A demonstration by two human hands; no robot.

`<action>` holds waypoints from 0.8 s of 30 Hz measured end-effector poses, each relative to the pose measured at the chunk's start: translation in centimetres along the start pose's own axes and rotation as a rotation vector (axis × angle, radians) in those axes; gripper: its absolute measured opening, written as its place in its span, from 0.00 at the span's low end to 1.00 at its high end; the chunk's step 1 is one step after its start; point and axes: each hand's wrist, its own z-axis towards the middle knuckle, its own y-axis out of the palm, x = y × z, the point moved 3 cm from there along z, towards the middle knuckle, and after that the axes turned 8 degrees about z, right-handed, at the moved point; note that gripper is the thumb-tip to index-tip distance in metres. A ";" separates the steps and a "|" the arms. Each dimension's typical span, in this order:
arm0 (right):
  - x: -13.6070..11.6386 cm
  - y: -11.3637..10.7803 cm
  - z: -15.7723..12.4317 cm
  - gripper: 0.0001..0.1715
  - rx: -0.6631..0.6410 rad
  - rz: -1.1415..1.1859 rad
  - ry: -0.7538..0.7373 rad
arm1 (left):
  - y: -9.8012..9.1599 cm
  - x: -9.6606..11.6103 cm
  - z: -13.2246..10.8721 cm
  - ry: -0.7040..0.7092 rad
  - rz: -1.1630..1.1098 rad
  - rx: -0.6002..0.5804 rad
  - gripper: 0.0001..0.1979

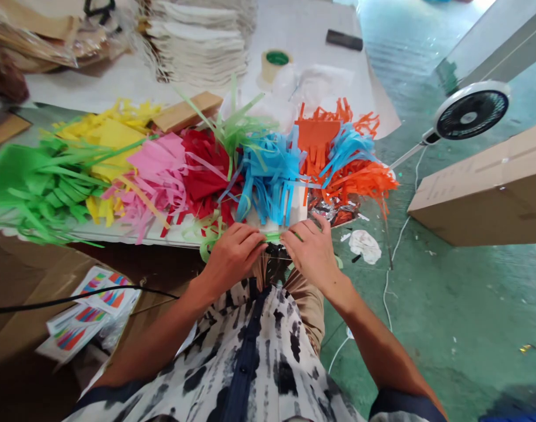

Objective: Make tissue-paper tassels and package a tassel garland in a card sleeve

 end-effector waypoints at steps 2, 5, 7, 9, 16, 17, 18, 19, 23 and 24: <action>0.4 0.0 0.1 0.12 -0.005 0.059 0.030 | -0.3 -0.2 -0.1 -0.040 0.025 -0.007 0.07; 0.9 -0.1 0.1 0.12 0.008 0.175 0.094 | -0.7 -0.7 -0.2 -0.099 0.068 -0.039 0.08; 1.3 -0.1 0.1 0.12 0.030 0.233 0.157 | -1.0 -1.1 -0.2 -0.138 0.077 -0.075 0.08; 1.5 -0.1 0.0 0.13 0.053 0.268 0.218 | -1.3 -1.7 0.0 -0.167 0.069 -0.109 0.08; 1.0 0.1 0.5 0.06 0.015 0.185 0.284 | -1.7 -3.0 1.0 -0.195 0.137 -0.170 0.11; 0.8 0.1 0.6 0.04 0.004 0.160 0.281 | -1.7 -3.0 1.1 -0.189 0.151 -0.170 0.11; 0.5 0.2 0.7 0.04 -0.002 0.133 0.279 | -1.7 -3.0 1.2 -0.182 0.160 -0.172 0.11; 0.3 0.2 0.8 0.03 -0.002 0.101 0.279 | -1.6 -3.0 1.3 -0.175 0.169 -0.176 0.11; -0.6 -0.2 0.8 0.04 0.053 -0.052 0.283 | -2.0 -2.4 1.6 -0.145 0.203 -0.152 0.08; -0.9 -0.4 0.8 0.06 0.079 -0.087 0.280 | -2.2 -2.1 1.7 -0.125 0.205 -0.130 0.06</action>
